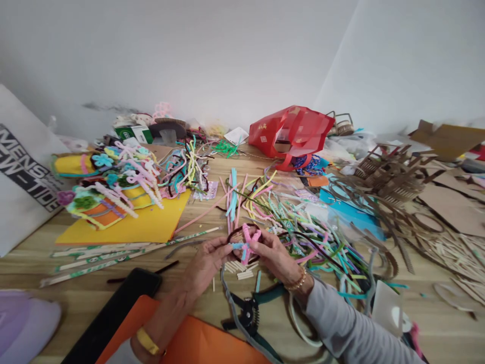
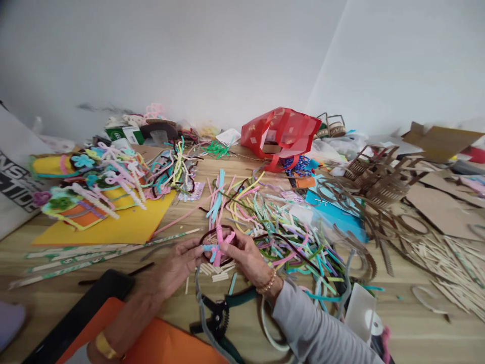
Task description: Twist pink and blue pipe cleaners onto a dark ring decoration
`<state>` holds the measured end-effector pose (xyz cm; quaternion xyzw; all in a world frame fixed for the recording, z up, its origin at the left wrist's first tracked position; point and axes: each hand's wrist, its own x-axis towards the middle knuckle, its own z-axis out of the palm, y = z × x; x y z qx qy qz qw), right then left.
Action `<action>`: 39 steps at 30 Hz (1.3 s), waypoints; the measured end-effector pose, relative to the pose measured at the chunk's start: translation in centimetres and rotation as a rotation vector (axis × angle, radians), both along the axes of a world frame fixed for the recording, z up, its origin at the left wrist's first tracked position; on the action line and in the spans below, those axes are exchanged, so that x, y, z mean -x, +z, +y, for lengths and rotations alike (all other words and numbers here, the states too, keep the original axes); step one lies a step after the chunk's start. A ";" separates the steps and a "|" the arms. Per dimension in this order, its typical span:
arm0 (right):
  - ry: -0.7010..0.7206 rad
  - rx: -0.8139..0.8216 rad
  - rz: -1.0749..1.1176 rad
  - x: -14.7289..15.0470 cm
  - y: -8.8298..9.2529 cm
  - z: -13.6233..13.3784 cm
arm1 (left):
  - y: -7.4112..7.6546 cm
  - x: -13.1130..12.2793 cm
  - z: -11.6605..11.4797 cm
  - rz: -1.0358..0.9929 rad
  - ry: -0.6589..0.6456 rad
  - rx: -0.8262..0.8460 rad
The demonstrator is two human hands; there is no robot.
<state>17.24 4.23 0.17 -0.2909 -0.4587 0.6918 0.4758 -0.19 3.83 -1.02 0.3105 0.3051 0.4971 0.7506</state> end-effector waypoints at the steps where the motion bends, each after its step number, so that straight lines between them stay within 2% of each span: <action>1: -0.003 0.003 -0.010 0.0 0.0 0.0 | -0.1 0.0 0.0 0.002 0.002 0.009; 7: -0.053 0.005 0.012 0.1 -0.1 0.1 | 0.0 0.0 0.0 -0.086 0.032 0.021; 15: -0.051 0.005 0.030 0.2 -0.2 0.0 | -0.3 -0.2 0.0 -0.089 0.071 0.036; 26: -0.037 -0.037 0.005 0.1 -0.5 0.1 | -0.3 -0.3 0.1 -0.004 0.086 -0.017; 33: -0.074 -0.005 0.003 0.3 -0.1 0.1 | -0.3 -0.3 0.0 -0.019 0.098 -0.028; 39: -0.060 0.017 0.020 0.2 -0.6 0.2 | 0.0 -0.2 -0.1 0.011 0.097 -0.032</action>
